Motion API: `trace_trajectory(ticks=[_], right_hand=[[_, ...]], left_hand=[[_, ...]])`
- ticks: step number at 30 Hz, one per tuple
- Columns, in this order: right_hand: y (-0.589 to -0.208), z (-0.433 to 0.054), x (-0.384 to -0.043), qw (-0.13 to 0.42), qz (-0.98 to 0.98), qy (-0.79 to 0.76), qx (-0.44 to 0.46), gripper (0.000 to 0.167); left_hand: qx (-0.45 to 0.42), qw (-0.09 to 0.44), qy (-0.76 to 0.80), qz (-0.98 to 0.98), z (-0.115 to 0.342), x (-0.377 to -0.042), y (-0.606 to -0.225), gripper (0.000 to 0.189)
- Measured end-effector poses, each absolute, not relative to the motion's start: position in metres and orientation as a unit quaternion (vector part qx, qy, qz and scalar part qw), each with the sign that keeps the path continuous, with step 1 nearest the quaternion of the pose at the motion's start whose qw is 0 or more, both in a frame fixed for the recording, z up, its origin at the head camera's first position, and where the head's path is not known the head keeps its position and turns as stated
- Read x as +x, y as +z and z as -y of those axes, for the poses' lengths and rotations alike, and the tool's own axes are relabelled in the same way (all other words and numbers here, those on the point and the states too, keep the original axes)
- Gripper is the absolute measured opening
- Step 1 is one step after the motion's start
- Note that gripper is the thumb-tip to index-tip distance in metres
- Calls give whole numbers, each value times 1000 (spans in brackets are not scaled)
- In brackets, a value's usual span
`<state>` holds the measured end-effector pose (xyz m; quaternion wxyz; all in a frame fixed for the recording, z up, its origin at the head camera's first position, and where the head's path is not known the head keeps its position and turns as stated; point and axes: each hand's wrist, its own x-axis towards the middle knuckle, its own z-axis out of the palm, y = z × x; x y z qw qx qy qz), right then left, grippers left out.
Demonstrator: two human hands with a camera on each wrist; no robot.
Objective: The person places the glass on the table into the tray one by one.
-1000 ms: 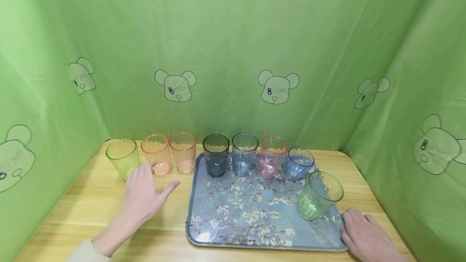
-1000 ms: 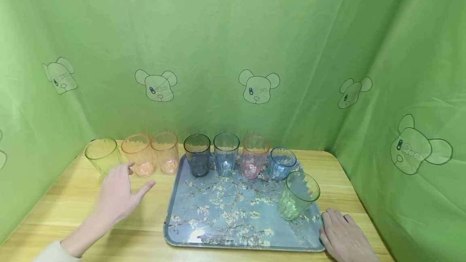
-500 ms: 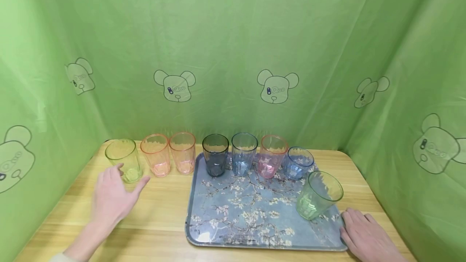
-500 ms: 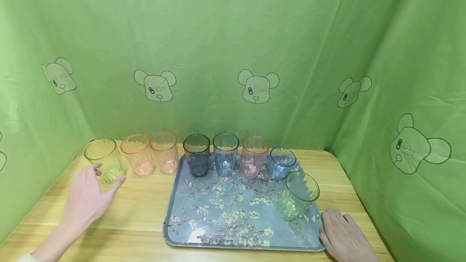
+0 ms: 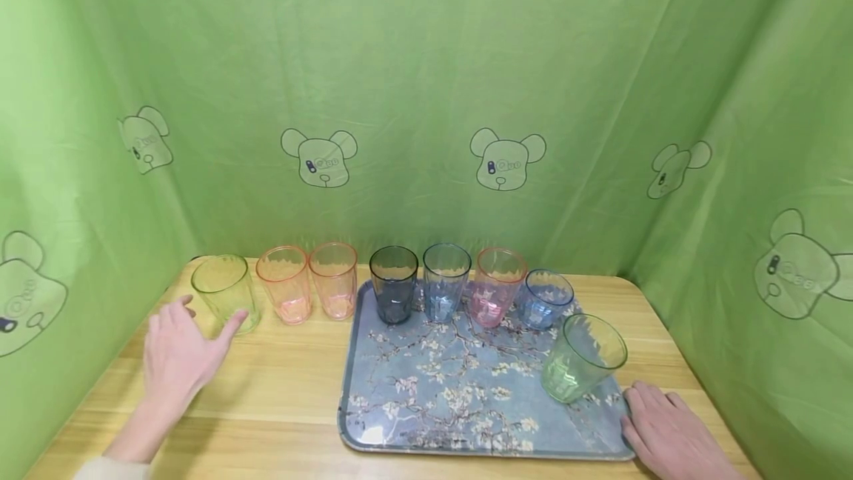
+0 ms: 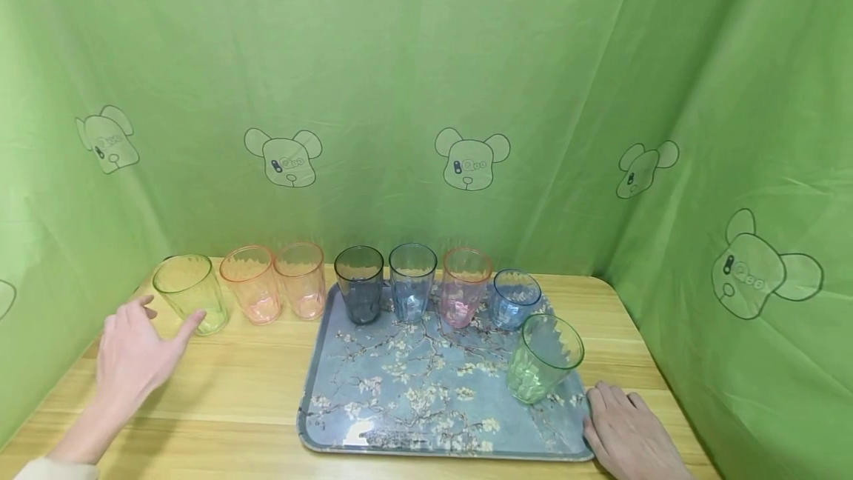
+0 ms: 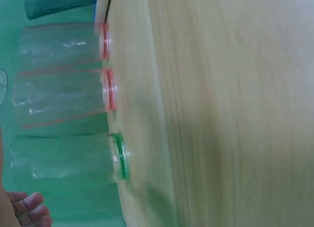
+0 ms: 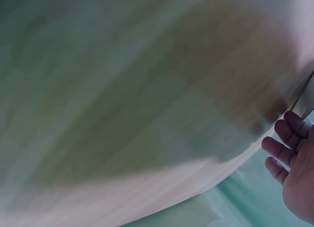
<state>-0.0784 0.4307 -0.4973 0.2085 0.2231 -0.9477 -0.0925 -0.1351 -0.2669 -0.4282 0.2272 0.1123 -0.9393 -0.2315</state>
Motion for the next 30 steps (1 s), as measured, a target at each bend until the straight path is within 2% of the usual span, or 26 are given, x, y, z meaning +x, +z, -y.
trace_trajectory(ticks=[12, 22, 30], right_hand=[[-498, -430, -77, 199, 953, -87, 212, 26], [-496, -428, -76, 182, 958, -93, 200, 26], [-496, -428, -77, 176, 960, -94, 196, 26]], left_hand=[[122, 220, -228, 941, 281, -153, -445, 108], [137, 179, -239, 945, 284, -170, -448, 114], [130, 175, -230, 948, 284, -179, -450, 115]])
